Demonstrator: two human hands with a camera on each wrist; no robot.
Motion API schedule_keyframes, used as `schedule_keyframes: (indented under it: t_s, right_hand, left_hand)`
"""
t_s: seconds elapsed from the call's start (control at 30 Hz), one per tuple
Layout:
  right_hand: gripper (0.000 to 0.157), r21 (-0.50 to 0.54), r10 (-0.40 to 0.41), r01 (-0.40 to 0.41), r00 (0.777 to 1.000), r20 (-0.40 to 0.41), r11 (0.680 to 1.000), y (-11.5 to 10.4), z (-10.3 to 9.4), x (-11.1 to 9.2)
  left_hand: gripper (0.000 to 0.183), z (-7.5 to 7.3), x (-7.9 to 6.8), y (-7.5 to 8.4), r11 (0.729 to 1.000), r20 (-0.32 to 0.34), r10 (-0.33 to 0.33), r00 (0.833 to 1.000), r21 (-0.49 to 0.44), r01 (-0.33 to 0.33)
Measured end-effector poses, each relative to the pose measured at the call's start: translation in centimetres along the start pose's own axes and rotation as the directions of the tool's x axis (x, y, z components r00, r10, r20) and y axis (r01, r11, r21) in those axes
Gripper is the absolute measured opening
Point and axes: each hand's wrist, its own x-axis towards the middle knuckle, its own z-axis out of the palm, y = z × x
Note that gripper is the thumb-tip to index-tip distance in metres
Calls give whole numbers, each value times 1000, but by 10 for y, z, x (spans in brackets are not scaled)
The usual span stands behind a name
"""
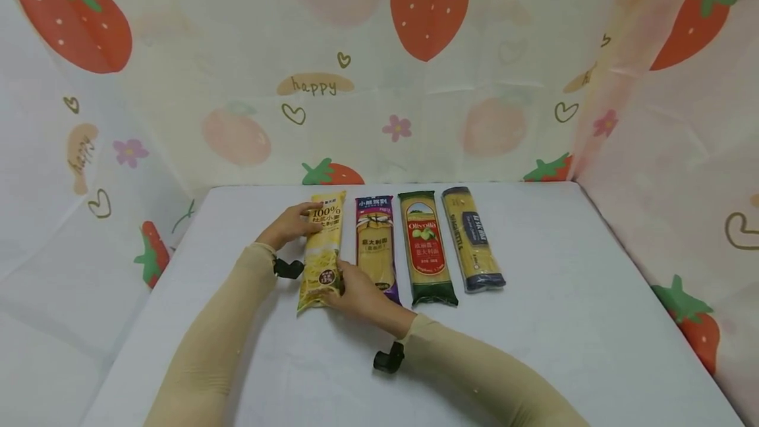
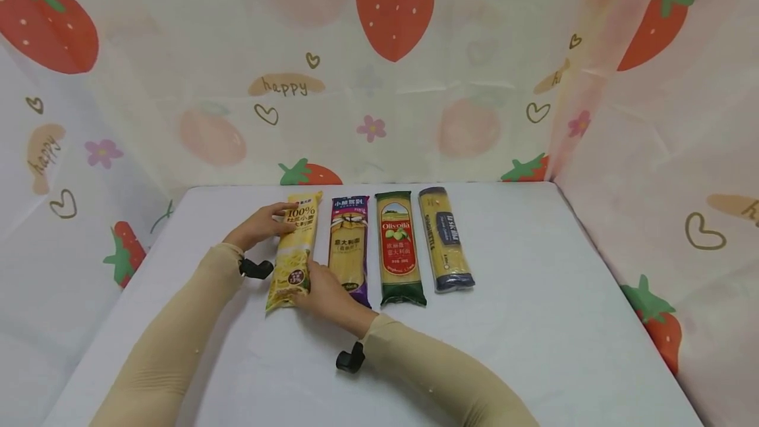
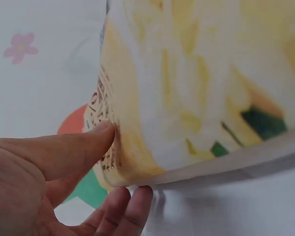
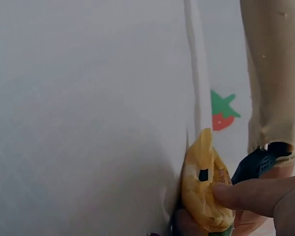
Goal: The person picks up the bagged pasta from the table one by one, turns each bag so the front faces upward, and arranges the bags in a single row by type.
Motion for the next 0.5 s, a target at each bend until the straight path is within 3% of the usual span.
schedule_keyframes:
  t_s: [0.33, 0.5]
  right_hand:
    - [85, -83, -53, 57, 998, 44, 995, -2, -11, -11]
    - [83, -97, -8, 10, 1000, 20, 995, -3, -19, -20]
  left_hand:
    - [66, 3, -8, -3, 995, 18, 16, 1000, 99, -18]
    - [59, 6, -18, -10, 988, -4, 81, 997, 133, -80]
